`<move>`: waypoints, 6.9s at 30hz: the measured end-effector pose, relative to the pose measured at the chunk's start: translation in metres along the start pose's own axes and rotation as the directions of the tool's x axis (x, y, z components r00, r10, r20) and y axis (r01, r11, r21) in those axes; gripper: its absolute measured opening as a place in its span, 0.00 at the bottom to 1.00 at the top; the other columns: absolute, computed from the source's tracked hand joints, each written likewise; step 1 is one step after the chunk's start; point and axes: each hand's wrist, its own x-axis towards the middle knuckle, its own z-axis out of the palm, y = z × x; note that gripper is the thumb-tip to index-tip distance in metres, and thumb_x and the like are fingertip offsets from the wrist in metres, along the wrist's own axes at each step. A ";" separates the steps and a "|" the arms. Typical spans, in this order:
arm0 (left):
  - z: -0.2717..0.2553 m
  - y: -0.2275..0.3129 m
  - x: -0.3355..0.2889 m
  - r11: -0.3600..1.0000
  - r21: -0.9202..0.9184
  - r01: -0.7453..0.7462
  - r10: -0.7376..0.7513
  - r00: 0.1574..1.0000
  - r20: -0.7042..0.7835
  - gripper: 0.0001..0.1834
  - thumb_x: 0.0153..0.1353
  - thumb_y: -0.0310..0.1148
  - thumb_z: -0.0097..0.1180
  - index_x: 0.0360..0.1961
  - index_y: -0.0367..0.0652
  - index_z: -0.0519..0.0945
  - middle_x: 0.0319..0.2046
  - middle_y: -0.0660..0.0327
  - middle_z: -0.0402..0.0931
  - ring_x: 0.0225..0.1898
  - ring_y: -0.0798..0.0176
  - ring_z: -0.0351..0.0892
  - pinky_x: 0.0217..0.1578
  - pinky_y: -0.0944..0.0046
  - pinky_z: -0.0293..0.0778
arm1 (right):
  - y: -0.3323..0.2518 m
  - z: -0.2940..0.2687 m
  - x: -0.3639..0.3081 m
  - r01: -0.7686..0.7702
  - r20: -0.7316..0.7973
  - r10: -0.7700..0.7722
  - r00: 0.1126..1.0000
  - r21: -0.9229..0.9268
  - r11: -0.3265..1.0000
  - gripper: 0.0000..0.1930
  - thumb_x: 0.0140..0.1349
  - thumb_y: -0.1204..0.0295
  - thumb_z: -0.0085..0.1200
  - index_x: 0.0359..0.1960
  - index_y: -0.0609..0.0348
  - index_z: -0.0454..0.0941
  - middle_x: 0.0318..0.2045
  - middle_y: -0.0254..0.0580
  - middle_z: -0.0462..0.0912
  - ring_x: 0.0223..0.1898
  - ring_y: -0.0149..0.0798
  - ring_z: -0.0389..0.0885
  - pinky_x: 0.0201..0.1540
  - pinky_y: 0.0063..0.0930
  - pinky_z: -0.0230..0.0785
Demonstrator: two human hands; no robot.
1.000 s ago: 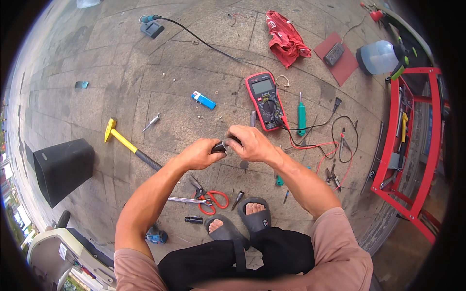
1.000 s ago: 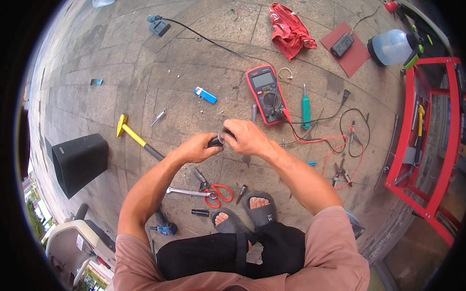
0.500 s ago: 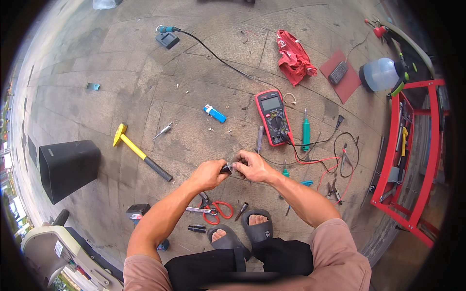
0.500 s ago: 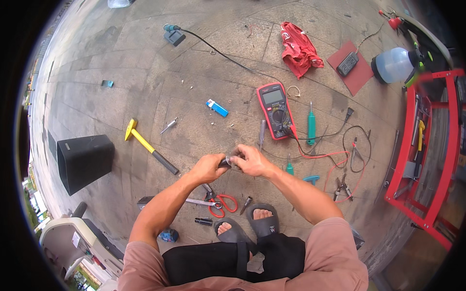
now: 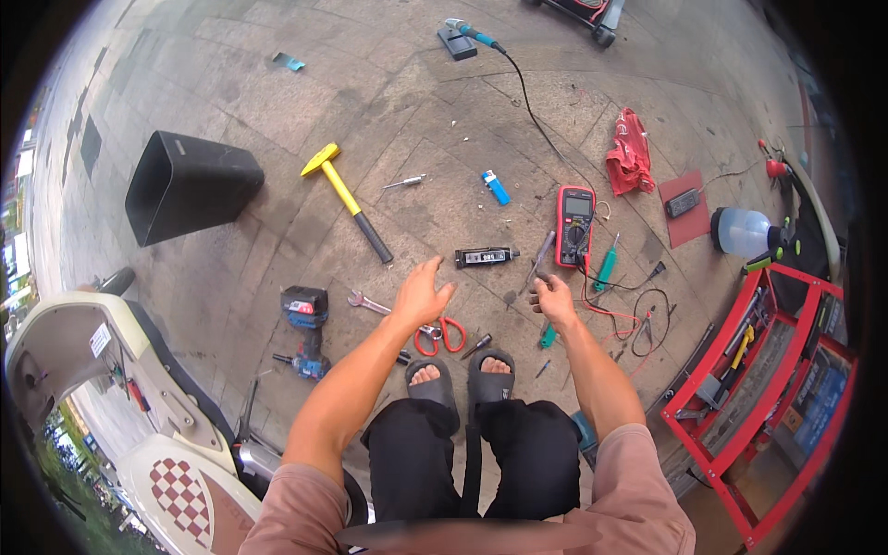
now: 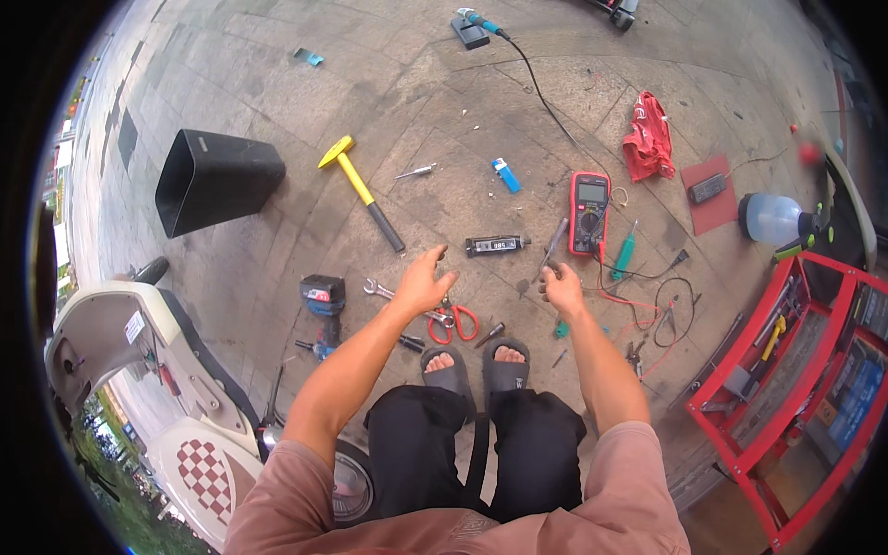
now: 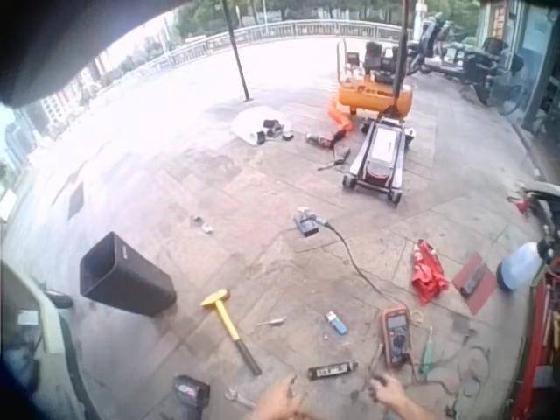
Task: The person secures a silver motor cover on a white scooter using a cordless impact driver and then tests the scooter's electrical system with a multimeter. The person attaches the cover, fastens screws, and measures voltage at the battery compartment.
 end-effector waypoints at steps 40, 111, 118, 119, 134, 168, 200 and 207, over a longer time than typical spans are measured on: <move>-0.015 0.246 -0.727 0.098 -0.979 0.180 -0.995 0.034 -0.093 0.23 0.56 0.44 0.56 0.44 0.35 0.80 0.39 0.45 0.81 0.44 0.46 0.81 0.46 0.55 0.74 | -0.155 -0.117 -0.470 0.463 0.460 -0.053 0.887 -0.881 0.098 0.20 0.60 0.64 0.50 0.45 0.68 0.80 0.33 0.54 0.84 0.37 0.44 0.82 0.41 0.36 0.71; -0.429 -0.139 -0.605 -0.229 -0.918 0.325 -0.563 -0.813 -0.147 0.19 0.59 0.39 0.54 0.50 0.43 0.75 0.49 0.57 0.75 0.57 0.50 0.67 0.56 0.48 0.59 | -0.358 0.856 -0.491 0.864 0.778 0.497 0.383 -0.112 -0.490 0.21 0.57 0.60 0.53 0.48 0.60 0.78 0.43 0.54 0.83 0.48 0.52 0.80 0.54 0.38 0.70; -0.435 -0.159 -0.598 -0.493 -0.802 0.337 -0.498 -0.865 -0.058 0.22 0.56 0.37 0.52 0.52 0.44 0.74 0.51 0.59 0.74 0.57 0.54 0.68 0.54 0.52 0.57 | -0.252 1.046 -0.498 0.789 0.757 0.632 0.165 0.283 -0.545 0.20 0.55 0.63 0.53 0.48 0.59 0.79 0.39 0.52 0.84 0.45 0.51 0.81 0.51 0.38 0.71; -0.434 -0.158 -0.598 -0.499 -0.797 0.340 -0.498 -0.865 -0.057 0.22 0.56 0.37 0.51 0.53 0.44 0.74 0.51 0.59 0.74 0.57 0.54 0.68 0.54 0.52 0.57 | -0.236 1.057 -0.501 0.787 0.753 0.643 0.140 0.309 -0.533 0.20 0.55 0.64 0.53 0.47 0.59 0.79 0.39 0.52 0.84 0.44 0.51 0.81 0.51 0.38 0.71; -0.436 -0.159 -0.600 -0.513 -0.794 0.325 -0.525 -0.851 -0.009 0.23 0.53 0.34 0.50 0.51 0.43 0.75 0.51 0.58 0.74 0.55 0.53 0.69 0.53 0.53 0.55 | -0.183 1.147 -0.496 0.610 0.790 0.556 -0.259 0.580 -0.540 0.28 0.51 0.67 0.57 0.55 0.65 0.67 0.49 0.64 0.73 0.52 0.62 0.71 0.56 0.48 0.64; -0.428 -0.157 -0.597 -0.576 -0.732 0.365 -0.598 -0.798 0.073 0.14 0.60 0.39 0.45 0.44 0.47 0.75 0.48 0.62 0.75 0.53 0.58 0.71 0.49 0.53 0.61 | -0.233 0.958 -0.590 0.970 0.892 0.440 0.105 0.005 -0.243 0.23 0.56 0.68 0.55 0.54 0.61 0.71 0.44 0.51 0.78 0.40 0.46 0.80 0.44 0.37 0.73; -0.438 -0.160 -0.602 -0.600 -0.727 0.332 -0.585 -0.802 0.117 0.12 0.59 0.40 0.46 0.40 0.47 0.77 0.43 0.62 0.77 0.50 0.57 0.73 0.48 0.52 0.62 | -0.329 0.956 -0.583 0.948 0.920 0.378 0.102 0.024 -0.316 0.17 0.58 0.66 0.54 0.47 0.61 0.75 0.36 0.52 0.83 0.37 0.48 0.84 0.43 0.38 0.75; -0.435 -0.160 -0.602 -0.528 -0.788 0.316 -0.550 -0.835 0.033 0.09 0.54 0.37 0.51 0.35 0.48 0.78 0.38 0.62 0.77 0.47 0.57 0.72 0.47 0.53 0.60 | -0.322 0.957 -0.574 0.953 0.893 0.432 0.125 0.013 -0.303 0.16 0.59 0.66 0.54 0.47 0.59 0.76 0.36 0.49 0.84 0.38 0.45 0.83 0.43 0.36 0.74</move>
